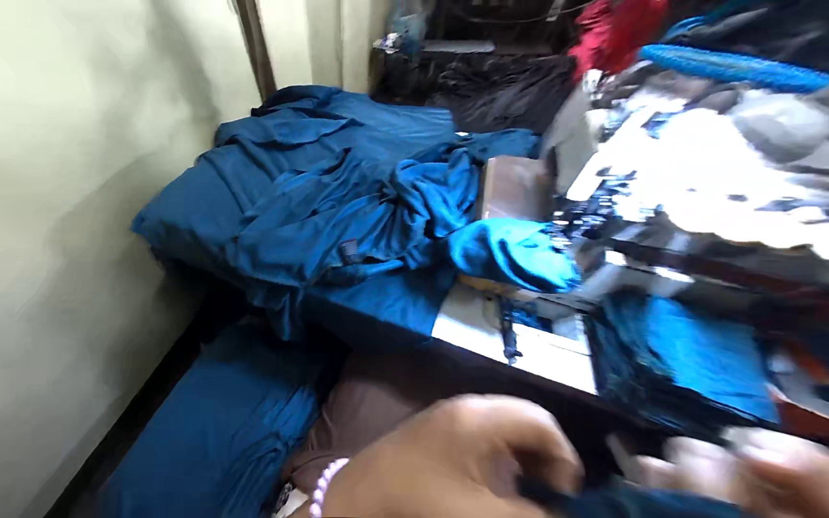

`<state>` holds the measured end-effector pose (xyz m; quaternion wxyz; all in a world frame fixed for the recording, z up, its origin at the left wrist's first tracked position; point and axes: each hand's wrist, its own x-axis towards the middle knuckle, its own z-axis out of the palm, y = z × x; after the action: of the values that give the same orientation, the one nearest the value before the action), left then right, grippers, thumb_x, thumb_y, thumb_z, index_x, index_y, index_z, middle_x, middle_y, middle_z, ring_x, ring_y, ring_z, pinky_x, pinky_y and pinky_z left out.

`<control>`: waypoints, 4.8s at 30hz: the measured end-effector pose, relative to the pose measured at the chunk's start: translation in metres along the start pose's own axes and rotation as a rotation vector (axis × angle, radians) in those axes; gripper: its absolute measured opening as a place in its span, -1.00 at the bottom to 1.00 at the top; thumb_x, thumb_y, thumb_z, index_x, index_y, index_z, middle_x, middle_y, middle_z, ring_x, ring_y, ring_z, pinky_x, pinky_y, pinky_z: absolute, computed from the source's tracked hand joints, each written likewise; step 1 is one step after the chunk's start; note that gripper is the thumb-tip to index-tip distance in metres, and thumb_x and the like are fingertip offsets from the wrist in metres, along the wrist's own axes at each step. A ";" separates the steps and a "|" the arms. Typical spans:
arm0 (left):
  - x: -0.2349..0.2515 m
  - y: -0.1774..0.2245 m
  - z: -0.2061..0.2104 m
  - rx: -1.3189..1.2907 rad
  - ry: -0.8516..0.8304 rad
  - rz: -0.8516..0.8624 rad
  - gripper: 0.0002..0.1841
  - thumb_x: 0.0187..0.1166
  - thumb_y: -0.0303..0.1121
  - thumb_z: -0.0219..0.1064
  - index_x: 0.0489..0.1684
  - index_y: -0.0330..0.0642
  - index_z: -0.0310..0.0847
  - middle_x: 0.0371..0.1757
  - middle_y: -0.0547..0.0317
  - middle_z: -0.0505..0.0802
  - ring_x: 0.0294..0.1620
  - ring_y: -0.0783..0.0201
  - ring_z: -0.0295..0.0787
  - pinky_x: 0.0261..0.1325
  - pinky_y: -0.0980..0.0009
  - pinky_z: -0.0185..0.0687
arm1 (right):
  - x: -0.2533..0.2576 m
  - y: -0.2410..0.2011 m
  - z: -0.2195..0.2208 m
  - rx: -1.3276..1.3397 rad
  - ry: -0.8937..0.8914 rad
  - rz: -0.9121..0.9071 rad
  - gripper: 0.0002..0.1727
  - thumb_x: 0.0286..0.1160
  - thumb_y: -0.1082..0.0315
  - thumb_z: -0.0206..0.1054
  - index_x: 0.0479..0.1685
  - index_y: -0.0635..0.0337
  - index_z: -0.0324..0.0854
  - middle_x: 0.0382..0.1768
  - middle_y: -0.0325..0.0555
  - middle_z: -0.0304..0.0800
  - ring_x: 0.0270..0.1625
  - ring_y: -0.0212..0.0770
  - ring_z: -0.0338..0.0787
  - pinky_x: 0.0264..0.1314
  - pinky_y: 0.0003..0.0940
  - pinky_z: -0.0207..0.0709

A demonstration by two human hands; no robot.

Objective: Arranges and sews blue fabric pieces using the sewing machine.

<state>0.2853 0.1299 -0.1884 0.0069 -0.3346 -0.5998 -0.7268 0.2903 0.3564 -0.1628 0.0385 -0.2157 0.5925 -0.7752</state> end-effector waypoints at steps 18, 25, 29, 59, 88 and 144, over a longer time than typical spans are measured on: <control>0.003 -0.042 0.022 -0.410 0.206 -0.284 -0.90 0.58 -0.40 0.40 -0.09 -0.02 0.80 -0.15 0.45 0.91 -0.04 0.53 0.84 0.34 0.36 0.71 | -0.008 0.022 0.002 -0.527 -0.009 -0.279 -0.81 0.61 0.26 0.34 -0.09 0.21 0.58 -0.27 -0.08 0.64 -0.13 -0.38 0.66 -0.03 -0.59 0.52; 0.016 -0.029 0.017 -0.401 0.129 -0.213 -0.86 0.62 -0.40 0.35 -0.01 -0.05 0.80 -0.05 0.42 0.92 0.03 0.57 0.84 0.22 0.54 0.73 | 0.014 0.014 -0.012 -0.400 0.003 -0.173 -0.75 0.67 0.13 0.36 -0.03 0.11 0.75 0.07 -0.26 0.74 0.27 -0.50 0.67 0.38 -0.52 0.58; 0.018 -0.023 0.007 -0.404 0.119 -0.238 -0.85 0.70 -0.32 0.27 0.05 0.10 0.73 -0.05 0.56 0.86 -0.02 0.67 0.76 0.13 0.62 0.68 | 0.018 0.016 0.001 0.215 0.019 -0.115 -0.86 0.75 0.20 0.23 0.01 -0.07 0.68 -0.12 -0.41 0.84 -0.01 -0.49 0.82 0.21 -0.44 0.69; 0.021 -0.025 -0.015 -0.248 0.158 -0.347 -0.62 0.39 -0.63 0.45 0.13 -0.01 0.67 0.14 0.45 0.83 0.16 0.52 0.78 0.26 0.43 0.73 | 0.023 0.049 -0.002 -0.724 0.157 -0.060 -0.91 0.43 0.50 0.43 -0.20 0.26 0.83 -0.05 0.09 0.73 0.08 -0.31 0.71 0.20 -0.59 0.59; 0.201 -0.118 -0.069 1.220 0.199 -0.244 -0.85 0.48 -0.26 0.42 -0.17 -0.08 0.82 0.07 0.10 0.78 0.20 0.00 0.67 0.19 -0.19 0.41 | 0.123 0.104 -0.041 -0.853 0.485 0.019 -0.68 0.63 0.27 0.20 0.19 -0.02 0.81 0.01 -0.38 0.93 -0.09 -0.54 0.88 -0.06 -0.49 0.79; 0.225 -0.035 -0.094 1.096 -1.027 0.003 -0.87 0.49 -0.34 0.31 -0.35 -0.18 0.72 -0.38 0.04 0.76 -0.24 -0.01 0.77 -0.22 -0.03 0.58 | 0.109 0.080 -0.052 -0.428 -0.033 0.005 -0.78 0.66 0.41 0.29 -0.18 0.41 0.77 -0.19 0.00 0.79 -0.15 -0.37 0.76 -0.01 -0.48 0.65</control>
<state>0.0512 0.1453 -0.1133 -0.1073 -0.5809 -0.8032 -0.0766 0.1565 0.3453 -0.2165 0.0038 -0.2302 0.7435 -0.6279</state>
